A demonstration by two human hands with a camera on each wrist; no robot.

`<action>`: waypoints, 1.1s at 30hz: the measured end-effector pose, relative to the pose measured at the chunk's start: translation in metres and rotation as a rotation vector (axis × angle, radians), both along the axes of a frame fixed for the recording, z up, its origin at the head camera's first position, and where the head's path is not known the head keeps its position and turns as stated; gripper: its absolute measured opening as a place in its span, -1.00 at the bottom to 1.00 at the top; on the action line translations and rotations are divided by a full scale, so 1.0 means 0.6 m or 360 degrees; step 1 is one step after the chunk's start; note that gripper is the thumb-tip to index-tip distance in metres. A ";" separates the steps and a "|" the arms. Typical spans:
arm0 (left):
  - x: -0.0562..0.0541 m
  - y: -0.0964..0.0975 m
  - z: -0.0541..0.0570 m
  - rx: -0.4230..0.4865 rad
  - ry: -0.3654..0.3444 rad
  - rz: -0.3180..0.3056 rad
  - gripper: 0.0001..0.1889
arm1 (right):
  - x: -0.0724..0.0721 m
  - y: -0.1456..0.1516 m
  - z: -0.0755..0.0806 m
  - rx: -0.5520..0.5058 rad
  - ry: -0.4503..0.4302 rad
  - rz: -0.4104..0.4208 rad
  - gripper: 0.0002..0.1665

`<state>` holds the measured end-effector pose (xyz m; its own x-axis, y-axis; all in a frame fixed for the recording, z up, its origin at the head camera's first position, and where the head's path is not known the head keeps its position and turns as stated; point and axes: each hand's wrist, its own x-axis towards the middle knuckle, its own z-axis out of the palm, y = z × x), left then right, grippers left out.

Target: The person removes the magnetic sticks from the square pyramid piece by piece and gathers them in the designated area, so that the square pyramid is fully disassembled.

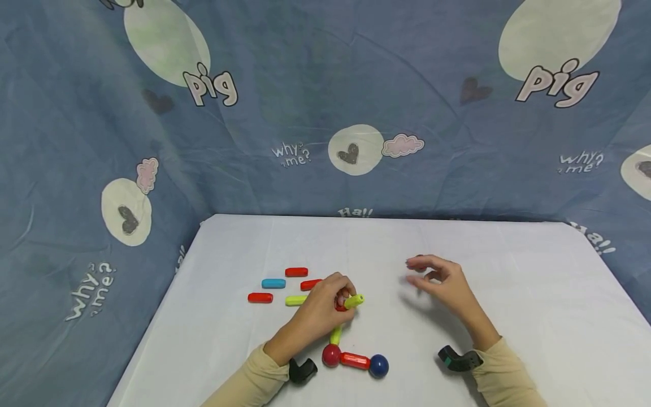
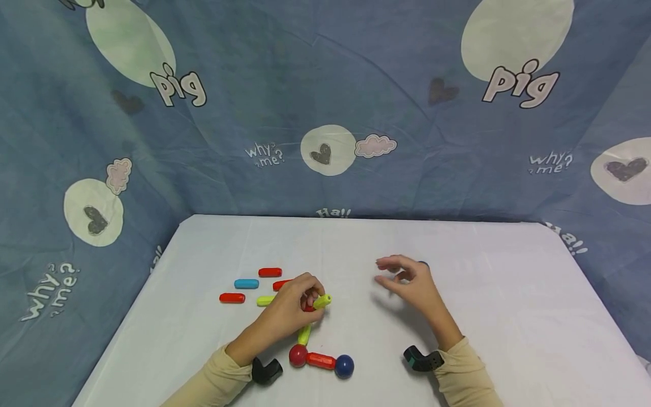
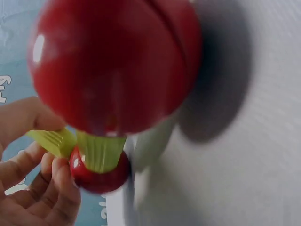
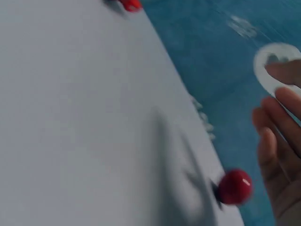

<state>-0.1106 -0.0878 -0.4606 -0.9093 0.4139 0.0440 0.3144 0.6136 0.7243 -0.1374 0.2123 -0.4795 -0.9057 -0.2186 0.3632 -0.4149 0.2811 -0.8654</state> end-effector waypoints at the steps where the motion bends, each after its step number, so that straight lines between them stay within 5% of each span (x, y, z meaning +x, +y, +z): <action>1: 0.000 0.000 0.000 0.0044 0.0001 -0.0004 -0.76 | 0.002 -0.009 -0.004 0.0005 -0.0029 0.0104 -0.63; 7: -0.001 -0.001 -0.003 0.0189 -0.0074 -0.0003 -0.77 | 0.014 -0.053 -0.025 0.0173 -0.0306 0.0490 -0.53; 12: -0.002 -0.001 -0.004 0.0131 -0.0163 0.0030 -0.78 | 0.023 -0.074 -0.032 0.0157 -0.0452 0.0632 -0.51; 18: -0.001 -0.002 -0.001 0.0009 -0.0239 0.0009 -0.80 | 0.026 -0.083 -0.037 0.0195 -0.0448 0.0613 -0.57; 24: 0.002 0.000 -0.005 -0.0143 -0.0172 -0.0067 -0.87 | 0.026 -0.082 -0.039 0.0234 -0.0433 0.0609 -0.60; 33: 0.001 -0.002 -0.011 -0.0170 -0.0164 -0.0137 -0.86 | 0.025 -0.082 -0.038 0.0258 -0.0410 0.0618 -0.61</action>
<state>-0.1099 -0.0889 -0.4669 -0.8675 0.4880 -0.0959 0.2969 0.6628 0.6874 -0.1226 0.1631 -0.5026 -0.8022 -0.5928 0.0712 -0.2937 0.2879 -0.9115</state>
